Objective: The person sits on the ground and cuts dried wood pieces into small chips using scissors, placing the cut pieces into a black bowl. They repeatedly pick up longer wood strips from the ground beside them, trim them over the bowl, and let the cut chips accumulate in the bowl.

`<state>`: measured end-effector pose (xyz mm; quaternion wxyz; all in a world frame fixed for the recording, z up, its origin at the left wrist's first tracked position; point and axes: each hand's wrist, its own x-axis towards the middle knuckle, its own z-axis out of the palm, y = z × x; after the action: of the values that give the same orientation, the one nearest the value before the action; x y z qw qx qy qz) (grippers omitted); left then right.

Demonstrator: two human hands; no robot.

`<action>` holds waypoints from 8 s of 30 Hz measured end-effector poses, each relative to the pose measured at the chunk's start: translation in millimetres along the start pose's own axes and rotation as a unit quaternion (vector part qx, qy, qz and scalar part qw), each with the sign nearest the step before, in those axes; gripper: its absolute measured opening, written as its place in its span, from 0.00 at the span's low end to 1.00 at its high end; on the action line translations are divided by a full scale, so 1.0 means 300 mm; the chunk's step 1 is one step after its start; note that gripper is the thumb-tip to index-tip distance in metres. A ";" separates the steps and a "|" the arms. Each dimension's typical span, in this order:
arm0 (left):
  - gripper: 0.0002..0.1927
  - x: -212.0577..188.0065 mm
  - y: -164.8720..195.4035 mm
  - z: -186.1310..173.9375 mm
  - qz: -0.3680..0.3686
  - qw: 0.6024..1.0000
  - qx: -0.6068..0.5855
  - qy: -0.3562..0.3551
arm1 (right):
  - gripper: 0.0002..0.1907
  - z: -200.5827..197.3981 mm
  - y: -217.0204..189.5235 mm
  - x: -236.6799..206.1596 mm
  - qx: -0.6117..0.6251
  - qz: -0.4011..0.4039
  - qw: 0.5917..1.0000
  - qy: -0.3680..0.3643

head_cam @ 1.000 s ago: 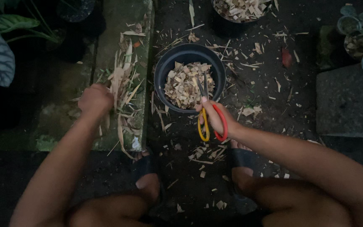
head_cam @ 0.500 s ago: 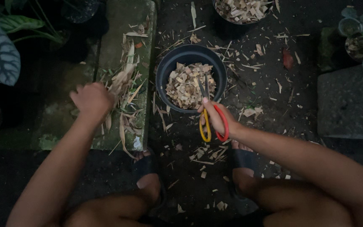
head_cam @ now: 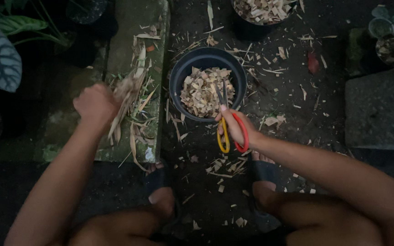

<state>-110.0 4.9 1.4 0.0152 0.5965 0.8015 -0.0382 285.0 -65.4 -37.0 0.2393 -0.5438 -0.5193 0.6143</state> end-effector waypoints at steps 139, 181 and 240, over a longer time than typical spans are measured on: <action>0.27 -0.028 0.586 0.091 0.328 0.938 -0.032 -0.108 | 0.31 -0.079 0.032 0.001 0.069 -0.052 0.992 0.091; 0.24 -0.057 0.523 0.040 0.140 0.762 -0.481 -0.410 | 0.42 -0.048 0.020 0.015 -0.043 0.035 0.992 -0.116; 0.11 -0.118 0.498 -0.012 0.264 0.876 -0.390 -0.108 | 0.45 -0.058 -0.030 0.001 0.043 0.046 0.996 -0.056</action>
<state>43.3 14.1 1.1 0.3427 0.7242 0.5572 0.2181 298.4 -55.5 -26.8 0.2044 -0.5208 -0.4795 0.6761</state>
